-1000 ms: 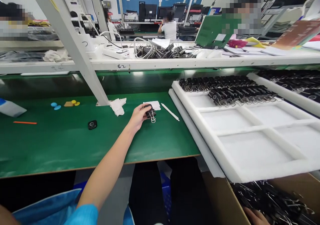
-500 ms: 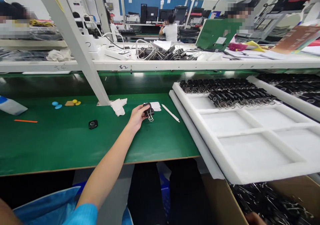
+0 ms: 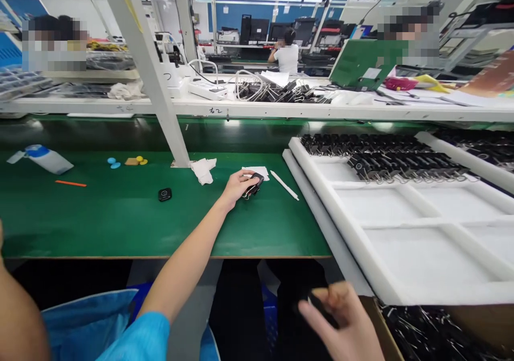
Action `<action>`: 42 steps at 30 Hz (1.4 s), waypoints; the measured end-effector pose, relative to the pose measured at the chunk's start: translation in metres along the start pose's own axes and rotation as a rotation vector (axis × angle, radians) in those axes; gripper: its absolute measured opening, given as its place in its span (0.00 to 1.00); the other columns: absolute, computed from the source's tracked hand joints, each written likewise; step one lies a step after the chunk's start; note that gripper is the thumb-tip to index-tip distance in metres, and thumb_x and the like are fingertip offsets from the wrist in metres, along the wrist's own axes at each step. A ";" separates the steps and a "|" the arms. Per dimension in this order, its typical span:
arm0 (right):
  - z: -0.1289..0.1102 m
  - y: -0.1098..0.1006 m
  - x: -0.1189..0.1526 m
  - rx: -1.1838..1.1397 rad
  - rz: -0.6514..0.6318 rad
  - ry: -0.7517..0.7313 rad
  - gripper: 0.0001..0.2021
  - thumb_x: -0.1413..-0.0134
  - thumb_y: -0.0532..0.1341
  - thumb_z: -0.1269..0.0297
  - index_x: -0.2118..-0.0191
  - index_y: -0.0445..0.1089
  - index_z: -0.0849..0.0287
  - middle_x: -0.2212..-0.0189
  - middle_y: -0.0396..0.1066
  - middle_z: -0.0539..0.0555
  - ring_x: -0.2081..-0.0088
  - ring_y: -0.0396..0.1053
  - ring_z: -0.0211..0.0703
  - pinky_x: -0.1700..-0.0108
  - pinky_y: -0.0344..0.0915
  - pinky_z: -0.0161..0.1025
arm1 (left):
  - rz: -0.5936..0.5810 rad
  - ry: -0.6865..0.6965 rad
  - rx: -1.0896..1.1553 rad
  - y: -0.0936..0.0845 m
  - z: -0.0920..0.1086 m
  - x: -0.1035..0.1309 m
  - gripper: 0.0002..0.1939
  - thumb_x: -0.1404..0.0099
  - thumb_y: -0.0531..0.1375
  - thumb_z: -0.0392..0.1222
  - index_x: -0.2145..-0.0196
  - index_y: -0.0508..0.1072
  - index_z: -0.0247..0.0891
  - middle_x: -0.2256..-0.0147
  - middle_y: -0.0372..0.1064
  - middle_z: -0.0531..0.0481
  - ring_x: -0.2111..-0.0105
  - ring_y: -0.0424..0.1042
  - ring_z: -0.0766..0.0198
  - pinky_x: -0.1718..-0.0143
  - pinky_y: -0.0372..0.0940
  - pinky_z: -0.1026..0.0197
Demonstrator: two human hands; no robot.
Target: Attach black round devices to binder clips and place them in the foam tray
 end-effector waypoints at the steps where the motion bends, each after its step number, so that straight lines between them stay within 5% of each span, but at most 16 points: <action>1: -0.006 0.013 -0.018 -0.144 -0.039 0.015 0.26 0.50 0.76 0.48 0.73 0.58 0.54 0.76 0.67 0.49 0.72 0.71 0.46 0.69 0.72 0.37 | -0.011 0.001 -0.013 -0.001 -0.001 -0.001 0.25 0.51 0.76 0.44 0.57 0.76 0.34 0.65 0.79 0.44 0.71 0.77 0.61 0.70 0.68 0.63; 3: -0.016 0.034 -0.057 -0.447 -0.087 0.078 0.26 0.45 0.73 0.48 0.76 0.57 0.54 0.77 0.65 0.50 0.74 0.68 0.45 0.70 0.71 0.39 | -0.020 0.021 -0.037 -0.004 -0.003 -0.003 0.23 0.49 0.75 0.43 0.56 0.77 0.34 0.63 0.79 0.43 0.68 0.77 0.61 0.66 0.69 0.63; 6: -0.023 0.063 -0.114 -0.765 -0.180 0.224 0.20 0.48 0.73 0.46 0.70 0.69 0.56 0.70 0.71 0.57 0.71 0.70 0.48 0.70 0.73 0.42 | -0.023 0.075 -0.083 -0.007 -0.001 -0.006 0.21 0.47 0.74 0.42 0.56 0.79 0.34 0.63 0.79 0.43 0.64 0.77 0.61 0.62 0.69 0.63; 9: -0.024 0.090 -0.155 -0.815 -0.335 0.287 0.20 0.54 0.75 0.48 0.67 0.72 0.58 0.68 0.72 0.59 0.69 0.71 0.49 0.68 0.73 0.41 | -0.072 0.110 -0.130 -0.006 0.005 -0.006 0.19 0.46 0.74 0.43 0.58 0.81 0.35 0.60 0.79 0.42 0.61 0.77 0.60 0.59 0.69 0.63; 13: -0.018 0.100 -0.185 -0.722 -0.406 0.175 0.22 0.52 0.73 0.45 0.67 0.70 0.60 0.71 0.71 0.56 0.73 0.66 0.43 0.71 0.67 0.37 | -0.186 0.116 -0.184 -0.004 0.015 0.001 0.19 0.44 0.72 0.47 0.56 0.82 0.36 0.56 0.78 0.40 0.61 0.77 0.58 0.64 0.69 0.63; 18: -0.012 0.094 -0.188 -0.681 -0.380 0.080 0.24 0.55 0.77 0.50 0.61 0.70 0.60 0.69 0.72 0.55 0.70 0.67 0.42 0.68 0.66 0.36 | -0.317 0.066 -0.253 0.000 0.017 0.008 0.25 0.43 0.72 0.51 0.50 0.80 0.37 0.57 0.77 0.39 0.76 0.75 0.63 0.81 0.58 0.66; 27: 0.000 0.087 -0.183 -0.602 -0.334 0.006 0.25 0.43 0.69 0.40 0.65 0.72 0.62 0.80 0.58 0.47 0.81 0.49 0.33 0.80 0.39 0.33 | -0.387 0.017 -0.343 0.004 0.011 0.007 0.20 0.44 0.72 0.49 0.56 0.82 0.34 0.63 0.79 0.41 0.76 0.75 0.61 0.80 0.61 0.66; 32: -0.002 0.086 -0.182 -0.544 -0.346 -0.062 0.26 0.45 0.69 0.40 0.58 0.76 0.64 0.77 0.60 0.49 0.78 0.52 0.36 0.77 0.45 0.34 | -0.412 0.032 -0.291 0.008 0.015 0.011 0.19 0.47 0.74 0.44 0.58 0.83 0.36 0.64 0.78 0.41 0.69 0.75 0.57 0.73 0.71 0.62; 42: 0.001 0.085 -0.180 -0.337 -0.322 -0.153 0.26 0.38 0.64 0.41 0.53 0.78 0.64 0.75 0.61 0.50 0.74 0.55 0.39 0.73 0.49 0.36 | -0.474 0.034 -0.442 0.015 0.013 0.014 0.18 0.46 0.73 0.42 0.57 0.84 0.37 0.62 0.80 0.41 0.70 0.76 0.56 0.71 0.73 0.59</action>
Point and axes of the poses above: each hand's wrist, its own x-axis away from the middle knuckle, its own y-axis out of the palm, z = x × y, the point moved 5 cm from there along -x, towards the middle knuckle
